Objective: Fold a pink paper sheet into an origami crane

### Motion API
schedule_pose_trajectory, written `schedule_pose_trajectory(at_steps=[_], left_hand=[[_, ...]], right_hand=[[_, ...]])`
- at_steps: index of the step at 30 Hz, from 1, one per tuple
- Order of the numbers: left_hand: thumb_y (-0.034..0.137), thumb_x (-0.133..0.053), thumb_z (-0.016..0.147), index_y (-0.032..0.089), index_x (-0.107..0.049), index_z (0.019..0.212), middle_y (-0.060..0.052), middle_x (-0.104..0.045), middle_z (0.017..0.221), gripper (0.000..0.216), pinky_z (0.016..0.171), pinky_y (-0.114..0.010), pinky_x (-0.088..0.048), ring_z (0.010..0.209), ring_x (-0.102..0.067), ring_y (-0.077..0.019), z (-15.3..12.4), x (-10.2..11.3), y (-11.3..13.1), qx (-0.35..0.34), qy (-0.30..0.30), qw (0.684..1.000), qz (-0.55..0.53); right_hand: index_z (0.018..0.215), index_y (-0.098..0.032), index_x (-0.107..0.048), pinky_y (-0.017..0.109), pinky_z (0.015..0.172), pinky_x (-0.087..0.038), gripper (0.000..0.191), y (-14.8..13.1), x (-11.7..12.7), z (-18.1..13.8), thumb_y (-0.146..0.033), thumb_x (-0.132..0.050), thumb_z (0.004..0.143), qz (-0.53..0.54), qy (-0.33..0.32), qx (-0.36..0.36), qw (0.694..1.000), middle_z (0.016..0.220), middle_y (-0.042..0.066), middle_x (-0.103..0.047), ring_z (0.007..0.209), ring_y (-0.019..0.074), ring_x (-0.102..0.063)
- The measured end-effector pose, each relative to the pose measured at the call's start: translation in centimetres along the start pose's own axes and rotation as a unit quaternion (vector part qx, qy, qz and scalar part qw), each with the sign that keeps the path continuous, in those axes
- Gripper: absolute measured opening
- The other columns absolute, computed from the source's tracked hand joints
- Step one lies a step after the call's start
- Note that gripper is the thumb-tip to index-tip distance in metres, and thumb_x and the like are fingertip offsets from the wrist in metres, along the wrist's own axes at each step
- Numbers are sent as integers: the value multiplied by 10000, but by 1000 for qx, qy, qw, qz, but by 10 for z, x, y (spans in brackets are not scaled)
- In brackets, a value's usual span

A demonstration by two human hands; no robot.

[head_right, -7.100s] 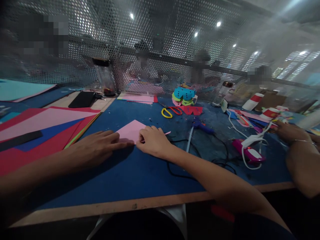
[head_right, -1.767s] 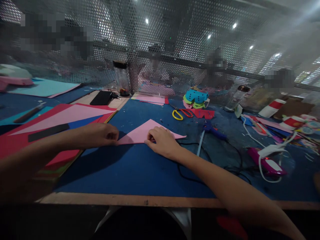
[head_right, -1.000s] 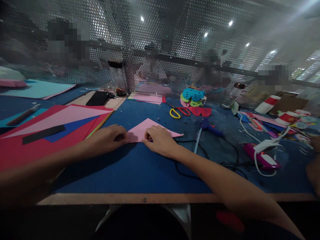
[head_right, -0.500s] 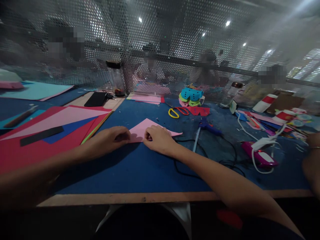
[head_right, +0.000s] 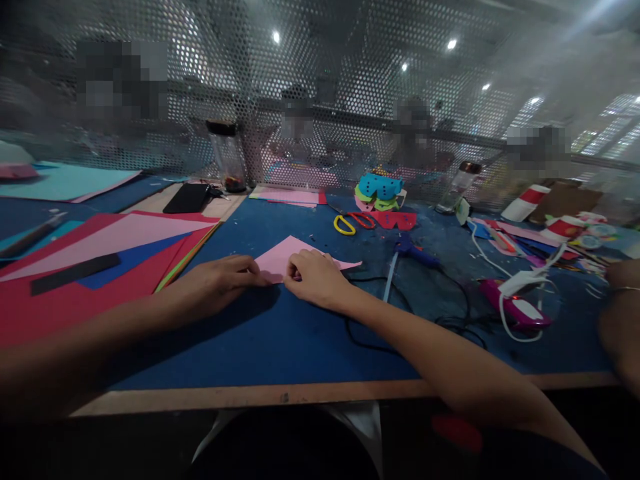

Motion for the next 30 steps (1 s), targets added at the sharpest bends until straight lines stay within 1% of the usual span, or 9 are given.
schedule_pose_trajectory(at_steps=[10,16,22,30], left_hand=[[161,-404,1032,283,-728,1242,-69,-673,1127,405,863,-305,-497,1011,-650,-199,-1,-2,-4,6,1,1000,-15],[171,-416,1030,308,-724,1256,-67,-667,1114,405,836,-311,-496,989,-647,-205,0,-2,-4,14,0,1000,-14],[179,-406,1029,293,-730,1240,-74,-673,1130,403,873,-326,-507,1010,-651,-211,1,1,-2,18,-10,999,-25],[207,-413,1039,285,-737,1229,-76,-681,1112,384,871,-320,-509,995,-655,-207,-1,-1,-6,10,10,999,-33]], right_hand=[[846,-201,-659,303,679,-295,70,6,5,-2,-249,-618,876,12,-18,-21,1000,907,18,-709,814,158,-589],[825,-201,-656,301,676,-315,79,13,10,-5,-245,-609,871,1,-23,-40,999,885,15,-718,795,157,-598],[825,-211,-665,306,678,-335,87,20,11,-5,-259,-610,872,-19,-31,-47,998,885,12,-726,787,157,-609],[822,-216,-685,304,651,-332,94,23,14,-5,-253,-608,860,-23,-44,-49,998,879,15,-741,762,156,-622]])
Point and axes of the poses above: each hand's wrist, its own z-axis towards the middle knuckle, its own x-axis out of the back of the hand, y = z × x, the point moved 5 cm from there along z, towards the middle knuckle
